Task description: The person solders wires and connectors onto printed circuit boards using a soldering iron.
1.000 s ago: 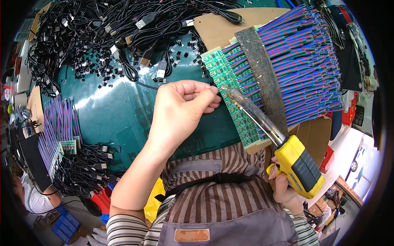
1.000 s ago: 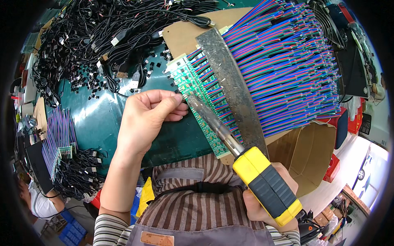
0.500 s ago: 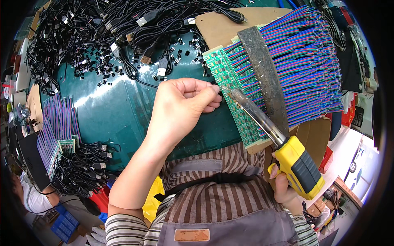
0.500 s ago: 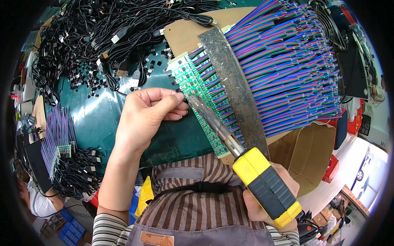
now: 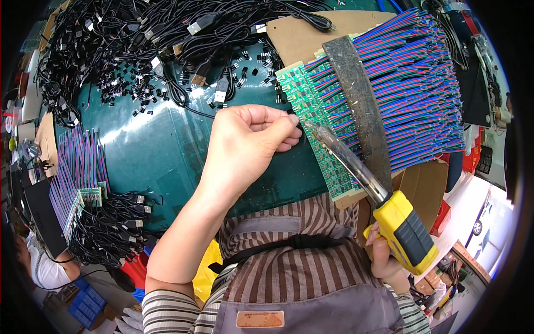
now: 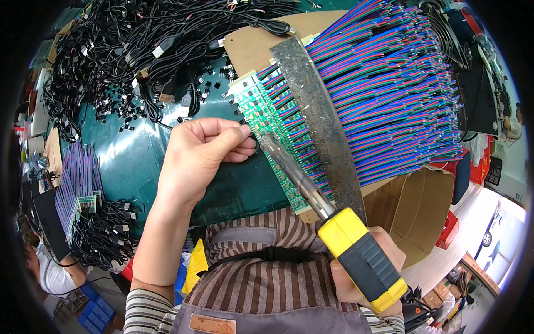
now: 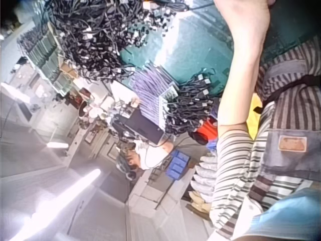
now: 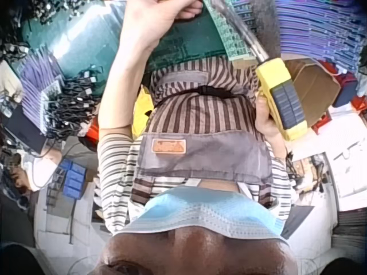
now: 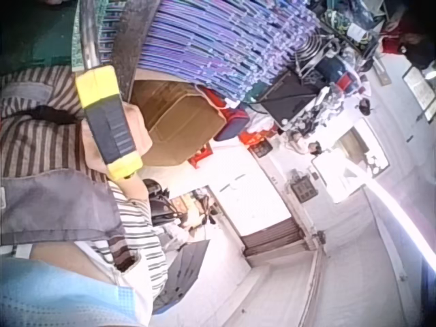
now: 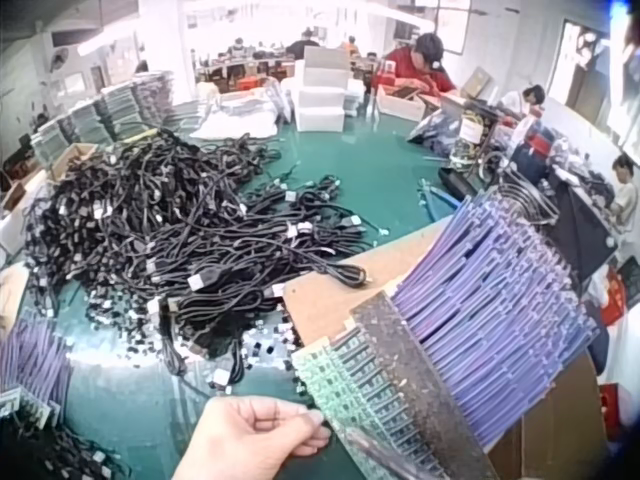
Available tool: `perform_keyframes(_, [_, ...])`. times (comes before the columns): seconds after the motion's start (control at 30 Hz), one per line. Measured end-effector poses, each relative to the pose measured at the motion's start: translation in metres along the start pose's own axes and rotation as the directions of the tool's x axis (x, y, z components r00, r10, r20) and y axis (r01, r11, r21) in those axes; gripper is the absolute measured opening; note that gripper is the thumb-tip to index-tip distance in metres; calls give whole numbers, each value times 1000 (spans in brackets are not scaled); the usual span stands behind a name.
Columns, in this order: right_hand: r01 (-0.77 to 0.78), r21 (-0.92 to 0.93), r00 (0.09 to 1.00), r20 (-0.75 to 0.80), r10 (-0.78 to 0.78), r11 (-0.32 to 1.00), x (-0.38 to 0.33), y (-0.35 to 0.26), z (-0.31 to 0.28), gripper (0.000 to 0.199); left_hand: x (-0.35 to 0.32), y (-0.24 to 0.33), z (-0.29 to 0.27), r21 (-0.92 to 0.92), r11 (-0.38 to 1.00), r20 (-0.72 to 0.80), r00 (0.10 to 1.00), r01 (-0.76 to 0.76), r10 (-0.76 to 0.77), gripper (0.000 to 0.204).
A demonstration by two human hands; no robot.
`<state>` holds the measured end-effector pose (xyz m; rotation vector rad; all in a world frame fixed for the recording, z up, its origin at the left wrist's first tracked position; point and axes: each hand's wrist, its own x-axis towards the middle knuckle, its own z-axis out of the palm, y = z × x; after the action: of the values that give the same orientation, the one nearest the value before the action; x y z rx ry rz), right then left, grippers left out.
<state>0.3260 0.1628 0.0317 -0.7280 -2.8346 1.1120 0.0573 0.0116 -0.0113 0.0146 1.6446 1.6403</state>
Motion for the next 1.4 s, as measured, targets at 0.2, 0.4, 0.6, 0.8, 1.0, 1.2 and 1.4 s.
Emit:
perform_keyframes(0.2, [-7, 180, 993, -114, 28, 984, 8, -12, 5, 19, 0, 0, -1, -7, 1000, -2, 1000, -15, 15, 20])
perform_keyframes(0.4, [100, 173, 994, -55, -92, 980, 4, -1, 5, 59, -3, 1, -10, -20, 999, 69, 997, -40, 41, 21])
perform_keyframes(0.6, [25, 248, 998, -57, -11, 968, 6, -8, 7, 57, -31, 27, -66, 693, 719, -301, 887, -48, 350, 19])
perform_keyframes(0.8, [34, 275, 999, -46, -22, 961, 9, -13, 7, 55, -21, 16, -130, 726, 685, -498, 727, 53, 472, 25])
perform_keyframes(1.0, [102, 74, 993, -65, -97, 992, 4, 5, 6, 54, -28, 26, -106, 760, 649, -417, 789, 31, 451, 20])
perform_keyframes(1.2, [91, 70, 994, -71, -86, 993, 1, 13, 5, 55, -40, 0, -13, 68, 982, -108, 977, -178, 185, 22])
perform_keyframes(1.4, [51, 94, 998, -51, -46, 994, 0, 13, 5, 59, -31, -19, 17, -107, 988, -122, 987, -113, 100, 24])
